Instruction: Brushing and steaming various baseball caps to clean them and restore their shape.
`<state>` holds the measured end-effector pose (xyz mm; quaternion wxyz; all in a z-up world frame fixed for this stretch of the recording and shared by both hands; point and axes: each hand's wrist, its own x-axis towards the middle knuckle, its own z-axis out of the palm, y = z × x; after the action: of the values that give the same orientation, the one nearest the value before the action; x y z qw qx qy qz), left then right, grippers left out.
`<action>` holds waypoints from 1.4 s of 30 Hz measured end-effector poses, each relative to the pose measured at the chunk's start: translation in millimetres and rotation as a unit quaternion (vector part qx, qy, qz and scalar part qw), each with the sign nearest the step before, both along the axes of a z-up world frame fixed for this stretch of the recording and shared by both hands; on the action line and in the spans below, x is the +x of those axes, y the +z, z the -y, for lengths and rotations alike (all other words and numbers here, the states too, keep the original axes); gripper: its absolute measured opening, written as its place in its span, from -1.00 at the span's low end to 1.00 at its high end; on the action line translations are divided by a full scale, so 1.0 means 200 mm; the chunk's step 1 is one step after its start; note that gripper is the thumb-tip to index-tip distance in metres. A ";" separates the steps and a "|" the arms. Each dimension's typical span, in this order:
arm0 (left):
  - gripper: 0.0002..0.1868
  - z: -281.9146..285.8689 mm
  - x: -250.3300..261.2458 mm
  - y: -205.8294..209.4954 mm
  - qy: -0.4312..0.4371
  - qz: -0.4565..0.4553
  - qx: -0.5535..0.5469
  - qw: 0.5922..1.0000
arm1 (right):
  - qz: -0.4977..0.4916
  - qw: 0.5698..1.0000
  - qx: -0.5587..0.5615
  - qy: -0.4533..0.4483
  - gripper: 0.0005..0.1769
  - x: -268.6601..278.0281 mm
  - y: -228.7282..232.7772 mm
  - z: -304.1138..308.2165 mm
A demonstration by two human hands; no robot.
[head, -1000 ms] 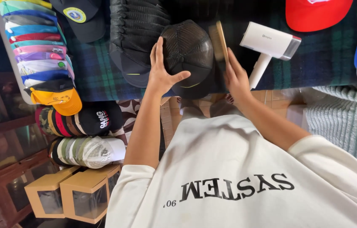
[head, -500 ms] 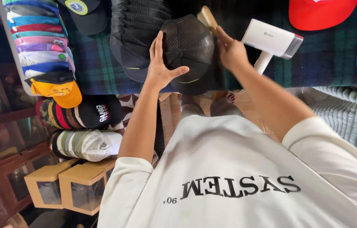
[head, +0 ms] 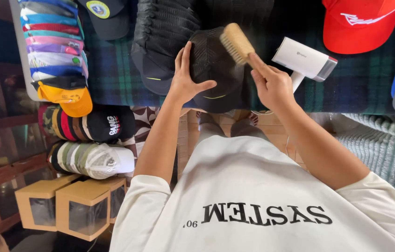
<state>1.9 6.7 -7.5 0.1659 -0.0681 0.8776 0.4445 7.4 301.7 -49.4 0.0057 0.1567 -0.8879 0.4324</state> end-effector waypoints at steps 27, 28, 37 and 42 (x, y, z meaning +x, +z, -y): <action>0.38 0.01 0.02 0.00 -0.017 0.006 -0.007 1.000 | 0.377 0.801 -0.435 -0.164 -0.36 0.49 -0.33 0.05; 0.39 0.01 0.02 0.00 -0.015 0.005 -0.003 1.000 | 0.338 0.839 -0.399 -0.154 -0.39 0.38 -0.27 0.07; 0.27 0.07 0.00 -0.01 -0.068 -0.014 0.038 0.997 | -0.036 0.994 -0.090 -0.045 -0.52 0.27 -0.02 0.16; 0.04 0.18 -0.02 -0.08 -0.127 -0.002 0.117 0.985 | -0.085 0.987 -0.049 -0.129 -0.53 0.85 -0.20 0.24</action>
<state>-1.4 -28.3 -24.1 0.2259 0.0645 0.8216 0.5193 177.0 254.5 -90.0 0.1444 0.0770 -0.8746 0.4564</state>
